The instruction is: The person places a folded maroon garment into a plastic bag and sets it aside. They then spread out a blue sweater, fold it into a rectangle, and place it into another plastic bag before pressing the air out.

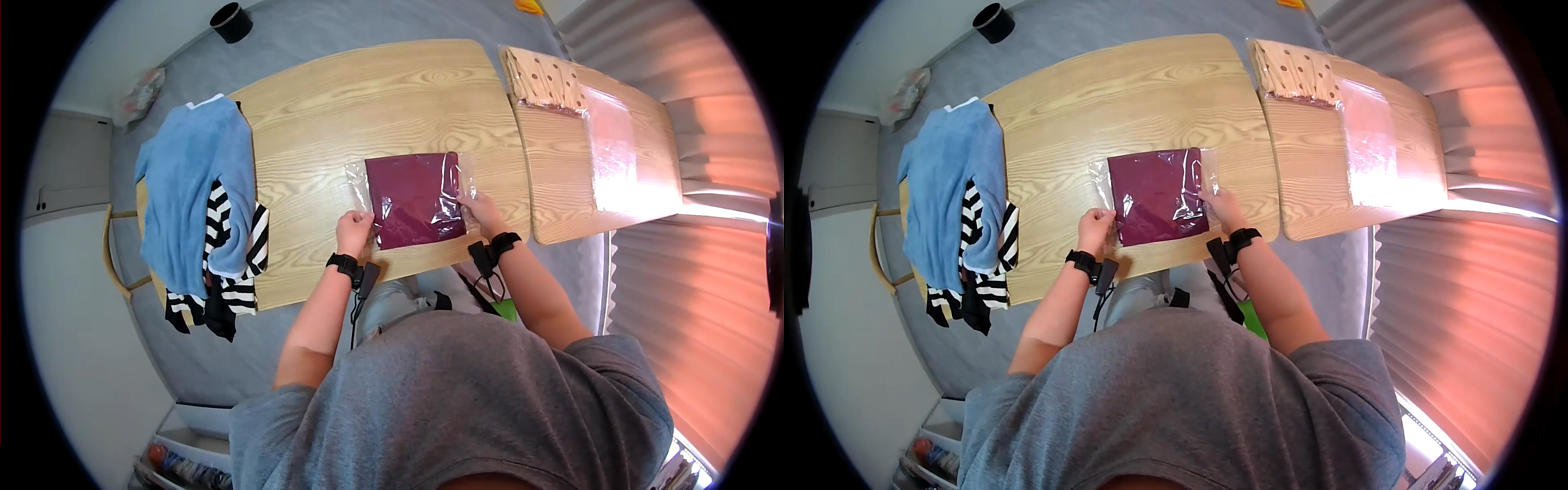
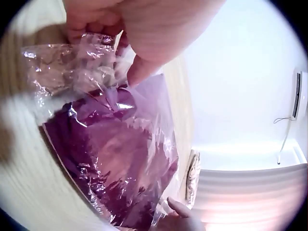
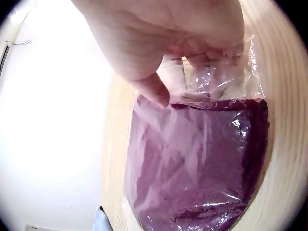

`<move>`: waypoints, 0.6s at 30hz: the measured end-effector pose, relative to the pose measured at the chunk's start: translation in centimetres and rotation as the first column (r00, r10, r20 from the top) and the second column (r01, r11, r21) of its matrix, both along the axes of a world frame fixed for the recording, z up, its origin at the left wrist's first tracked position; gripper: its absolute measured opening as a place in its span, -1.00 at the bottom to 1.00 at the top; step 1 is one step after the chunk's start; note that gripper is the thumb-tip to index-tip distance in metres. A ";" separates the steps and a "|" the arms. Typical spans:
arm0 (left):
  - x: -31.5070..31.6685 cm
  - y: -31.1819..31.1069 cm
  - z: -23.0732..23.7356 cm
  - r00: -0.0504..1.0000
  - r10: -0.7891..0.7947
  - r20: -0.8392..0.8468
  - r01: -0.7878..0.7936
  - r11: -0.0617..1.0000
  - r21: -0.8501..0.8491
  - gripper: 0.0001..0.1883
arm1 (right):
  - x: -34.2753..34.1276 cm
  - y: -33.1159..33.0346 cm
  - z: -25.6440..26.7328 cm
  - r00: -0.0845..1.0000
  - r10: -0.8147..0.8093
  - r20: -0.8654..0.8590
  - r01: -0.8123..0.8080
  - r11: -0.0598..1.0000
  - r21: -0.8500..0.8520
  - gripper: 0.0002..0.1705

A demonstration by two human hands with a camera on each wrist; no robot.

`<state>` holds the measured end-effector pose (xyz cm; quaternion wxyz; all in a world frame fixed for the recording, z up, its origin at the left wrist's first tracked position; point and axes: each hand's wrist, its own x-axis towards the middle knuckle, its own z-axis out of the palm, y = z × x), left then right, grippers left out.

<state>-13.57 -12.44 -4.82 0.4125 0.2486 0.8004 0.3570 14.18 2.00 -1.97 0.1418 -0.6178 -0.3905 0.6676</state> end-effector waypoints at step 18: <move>8.6 10.4 9.8 0.986 -0.164 -0.018 0.164 0.961 0.222 -0.88 | 8.9 7.7 9.2 0.988 -0.102 0.120 0.044 0.910 0.411 -0.76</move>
